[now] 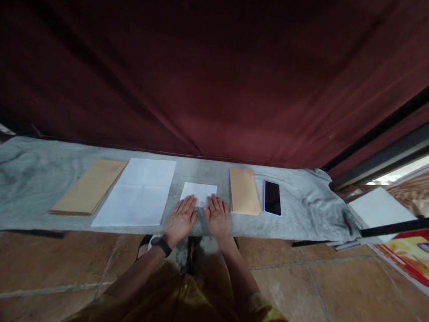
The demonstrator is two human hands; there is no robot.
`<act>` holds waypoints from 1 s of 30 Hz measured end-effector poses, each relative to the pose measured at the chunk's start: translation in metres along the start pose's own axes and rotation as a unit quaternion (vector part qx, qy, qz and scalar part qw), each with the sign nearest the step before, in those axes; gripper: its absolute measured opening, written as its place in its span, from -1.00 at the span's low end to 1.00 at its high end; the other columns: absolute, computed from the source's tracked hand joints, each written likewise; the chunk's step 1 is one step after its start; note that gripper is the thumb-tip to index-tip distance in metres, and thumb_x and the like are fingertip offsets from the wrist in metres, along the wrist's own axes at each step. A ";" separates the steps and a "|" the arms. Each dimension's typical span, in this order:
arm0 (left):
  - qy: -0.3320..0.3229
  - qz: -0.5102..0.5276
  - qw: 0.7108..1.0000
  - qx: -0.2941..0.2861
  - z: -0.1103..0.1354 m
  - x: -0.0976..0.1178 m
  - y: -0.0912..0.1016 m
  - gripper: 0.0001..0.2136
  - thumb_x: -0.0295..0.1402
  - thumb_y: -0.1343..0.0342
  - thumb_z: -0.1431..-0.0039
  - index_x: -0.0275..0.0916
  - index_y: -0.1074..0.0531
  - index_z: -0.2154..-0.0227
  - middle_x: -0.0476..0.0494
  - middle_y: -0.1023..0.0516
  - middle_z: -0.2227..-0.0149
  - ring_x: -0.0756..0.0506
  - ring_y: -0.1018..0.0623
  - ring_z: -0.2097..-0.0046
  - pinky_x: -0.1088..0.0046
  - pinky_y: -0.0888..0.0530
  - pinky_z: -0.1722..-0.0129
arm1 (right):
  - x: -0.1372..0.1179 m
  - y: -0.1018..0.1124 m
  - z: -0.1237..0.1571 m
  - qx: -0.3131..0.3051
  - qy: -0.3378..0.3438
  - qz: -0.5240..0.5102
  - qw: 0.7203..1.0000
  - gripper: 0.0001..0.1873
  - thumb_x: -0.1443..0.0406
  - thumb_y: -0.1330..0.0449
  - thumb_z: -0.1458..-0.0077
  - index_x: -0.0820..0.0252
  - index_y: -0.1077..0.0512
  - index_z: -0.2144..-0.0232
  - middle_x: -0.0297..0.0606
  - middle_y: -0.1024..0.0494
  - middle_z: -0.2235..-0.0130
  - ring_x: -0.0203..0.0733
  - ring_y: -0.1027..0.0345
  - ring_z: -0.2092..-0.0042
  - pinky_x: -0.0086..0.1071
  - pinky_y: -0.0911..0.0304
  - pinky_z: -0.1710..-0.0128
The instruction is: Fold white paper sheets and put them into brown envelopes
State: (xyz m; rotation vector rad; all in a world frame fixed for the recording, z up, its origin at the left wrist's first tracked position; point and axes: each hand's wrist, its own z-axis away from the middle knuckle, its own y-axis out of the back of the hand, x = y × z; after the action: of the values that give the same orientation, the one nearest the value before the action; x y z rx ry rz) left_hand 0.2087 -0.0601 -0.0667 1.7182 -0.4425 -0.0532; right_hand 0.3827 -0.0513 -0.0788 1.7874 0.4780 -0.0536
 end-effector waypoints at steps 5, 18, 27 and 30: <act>-0.003 -0.004 1.000 0.005 0.000 0.000 0.000 -0.50 -0.31 0.18 -0.40 -0.38 -0.24 -0.31 -0.28 -0.26 -0.37 -0.15 -0.20 -0.42 0.17 -0.13 -0.42 | 0.002 -0.001 -0.018 -0.008 -0.011 0.002 1.000 -0.49 0.17 0.07 -0.44 0.20 -0.30 -0.31 -0.10 -0.31 -0.34 0.05 -0.15 -0.36 0.03 0.00 -0.35; -0.002 0.005 1.000 0.007 0.000 -0.001 -0.004 -0.48 -0.33 0.16 -0.36 -0.32 -0.20 -0.35 -0.27 -0.27 -0.36 -0.16 -0.19 -0.42 0.13 -0.13 -0.42 | -0.012 -0.016 -0.052 0.002 -0.010 -0.037 0.999 -0.48 0.16 0.07 -0.41 0.26 -0.32 -0.28 0.06 -0.38 -0.29 0.09 -0.20 -0.33 0.10 0.06 -0.36; -0.001 -0.001 1.000 -0.004 -0.001 0.000 -0.001 -0.50 -0.33 0.18 -0.37 -0.40 -0.27 -0.30 -0.30 -0.26 -0.37 -0.18 -0.20 -0.42 0.14 -0.13 -0.42 | -0.018 -0.014 -0.043 -0.034 0.013 -0.017 0.999 -0.52 0.20 0.06 -0.42 0.14 -0.31 -0.29 -0.08 -0.28 -0.36 0.07 -0.13 -0.37 0.11 0.05 -0.36; -0.003 0.001 1.000 -0.006 -0.001 0.000 -0.001 -0.49 -0.33 0.17 -0.37 -0.36 -0.26 -0.31 -0.29 -0.27 -0.36 -0.18 -0.19 -0.42 0.13 -0.15 -0.41 | -0.017 -0.012 -0.037 -0.039 0.027 -0.016 0.999 -0.54 0.23 0.04 -0.41 0.07 -0.32 -0.28 -0.12 -0.29 -0.35 0.04 -0.12 -0.38 0.13 0.10 -0.37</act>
State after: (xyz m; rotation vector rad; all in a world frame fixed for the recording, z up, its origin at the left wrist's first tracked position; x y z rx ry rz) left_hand 0.2088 -0.0594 -0.0672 1.7066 -0.4475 -0.0586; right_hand 0.3550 -0.0192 -0.0742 1.7090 0.5407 -0.0078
